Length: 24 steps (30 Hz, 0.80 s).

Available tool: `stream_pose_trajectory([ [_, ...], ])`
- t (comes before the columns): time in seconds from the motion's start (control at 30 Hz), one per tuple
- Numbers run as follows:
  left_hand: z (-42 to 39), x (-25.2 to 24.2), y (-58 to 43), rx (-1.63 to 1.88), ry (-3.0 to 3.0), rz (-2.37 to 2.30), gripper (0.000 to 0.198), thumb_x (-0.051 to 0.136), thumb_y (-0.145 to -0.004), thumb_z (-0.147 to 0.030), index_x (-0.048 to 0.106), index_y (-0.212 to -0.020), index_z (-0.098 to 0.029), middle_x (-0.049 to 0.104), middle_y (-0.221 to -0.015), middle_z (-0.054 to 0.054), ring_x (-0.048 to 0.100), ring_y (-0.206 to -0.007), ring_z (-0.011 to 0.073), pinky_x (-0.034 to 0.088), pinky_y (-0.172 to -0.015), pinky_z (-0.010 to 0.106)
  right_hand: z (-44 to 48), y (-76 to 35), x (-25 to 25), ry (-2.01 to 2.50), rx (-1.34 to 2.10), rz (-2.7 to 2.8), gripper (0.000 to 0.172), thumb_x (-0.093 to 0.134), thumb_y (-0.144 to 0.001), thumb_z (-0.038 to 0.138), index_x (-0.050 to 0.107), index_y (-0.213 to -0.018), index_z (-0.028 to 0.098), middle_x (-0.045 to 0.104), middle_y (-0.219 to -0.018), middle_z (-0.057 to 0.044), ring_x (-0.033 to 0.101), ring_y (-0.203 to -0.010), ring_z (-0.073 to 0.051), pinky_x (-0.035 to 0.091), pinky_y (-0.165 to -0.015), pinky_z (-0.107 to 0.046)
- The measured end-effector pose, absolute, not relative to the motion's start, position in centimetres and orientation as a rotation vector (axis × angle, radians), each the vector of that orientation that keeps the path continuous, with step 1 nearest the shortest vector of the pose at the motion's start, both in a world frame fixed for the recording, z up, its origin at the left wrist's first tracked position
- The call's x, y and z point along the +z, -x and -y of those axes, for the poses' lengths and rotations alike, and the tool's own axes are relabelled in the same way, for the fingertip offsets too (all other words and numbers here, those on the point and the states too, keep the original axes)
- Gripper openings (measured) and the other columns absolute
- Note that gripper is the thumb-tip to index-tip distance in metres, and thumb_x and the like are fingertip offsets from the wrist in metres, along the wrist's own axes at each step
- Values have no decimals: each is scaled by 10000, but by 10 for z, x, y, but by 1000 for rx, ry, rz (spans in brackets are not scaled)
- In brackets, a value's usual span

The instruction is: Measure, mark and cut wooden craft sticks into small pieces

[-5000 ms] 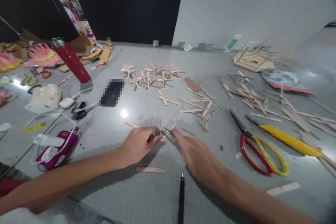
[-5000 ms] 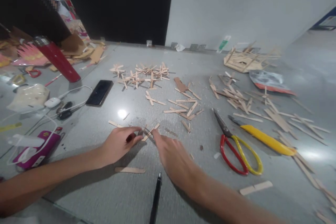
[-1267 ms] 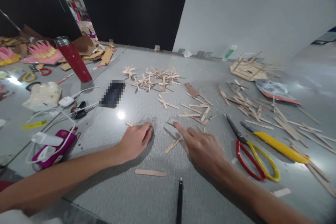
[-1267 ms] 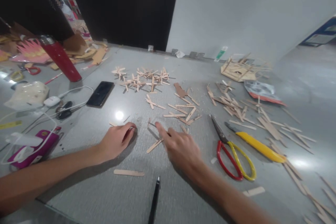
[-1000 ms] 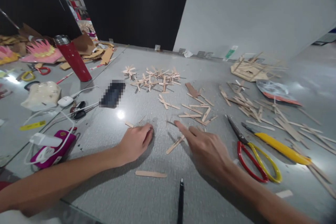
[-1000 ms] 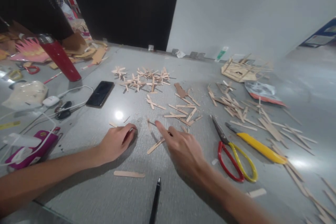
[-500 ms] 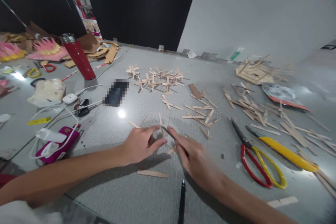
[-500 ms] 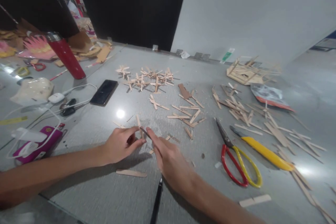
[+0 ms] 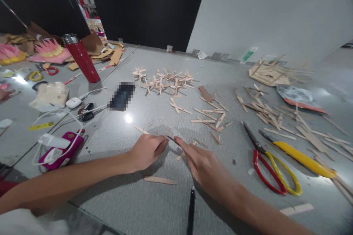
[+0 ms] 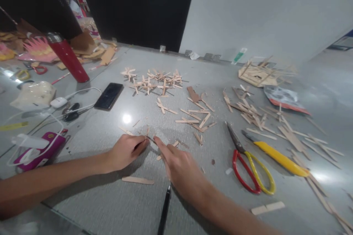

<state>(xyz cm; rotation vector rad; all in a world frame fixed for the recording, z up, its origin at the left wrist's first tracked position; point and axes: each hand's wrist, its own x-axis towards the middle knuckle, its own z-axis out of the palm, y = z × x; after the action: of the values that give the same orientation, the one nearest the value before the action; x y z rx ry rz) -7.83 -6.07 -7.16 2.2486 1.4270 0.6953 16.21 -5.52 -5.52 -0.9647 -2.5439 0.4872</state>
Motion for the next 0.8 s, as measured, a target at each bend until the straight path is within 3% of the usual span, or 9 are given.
stream_pose_trajectory([
  [0.1,61,-71,78,645,-2280,-1434,391,417,-1080,-239,662,-786,-157,642,-601,20,545,-485,130,357,-538,251,55,-161,-49,956,358,2561,579,393,-1018,61,432,-1586,165,762,-936,-119,741,-743,-256,622,-661,-383],
  [0.23,63,-69,77,578,-2327,-1438,387,414,-1089,-246,686,-832,-151,696,-649,37,623,-534,151,400,-560,255,54,-157,-44,877,335,2487,722,395,-1076,140,43,-1702,214,775,-1009,-122,760,-773,-254,626,-646,-366],
  [0.3,63,-69,76,547,-2349,-1434,367,419,-1093,-249,705,-885,-151,741,-714,51,678,-590,170,438,-587,260,53,-157,-43,833,366,2522,739,362,-1086,139,-30,-1704,240,770,-929,-89,736,-687,-233,609,-597,-341],
  [0.47,62,-69,75,481,-2396,-1428,350,416,-1104,-254,727,-990,-141,794,-841,83,750,-700,209,498,-635,278,50,-157,-42,862,406,2559,738,363,-1062,110,34,-1710,234,744,-843,-62,703,-637,-222,595,-585,-333],
  [0.6,61,-70,74,440,-2418,-1452,343,425,-1105,-289,730,-1063,-138,785,-802,83,746,-665,222,501,-614,287,50,-161,-44,861,392,2572,761,373,-1024,74,102,-1713,250,739,-877,-67,692,-663,-204,605,-649,-332],
  [0.73,62,-68,74,441,-2394,-1527,350,473,-1094,-337,677,-1280,-124,782,-772,80,739,-634,228,503,-604,293,47,-170,-41,928,315,2487,776,409,-1011,87,118,-1713,245,716,-854,-52,638,-618,-176,570,-617,-286],
  [0.8,63,-68,74,442,-2379,-1549,352,493,-1089,-351,678,-1291,-130,776,-747,69,735,-623,226,504,-606,291,45,-173,-39,955,295,2478,779,410,-1004,91,126,-1712,246,702,-827,-40,610,-592,-172,556,-604,-281],
])
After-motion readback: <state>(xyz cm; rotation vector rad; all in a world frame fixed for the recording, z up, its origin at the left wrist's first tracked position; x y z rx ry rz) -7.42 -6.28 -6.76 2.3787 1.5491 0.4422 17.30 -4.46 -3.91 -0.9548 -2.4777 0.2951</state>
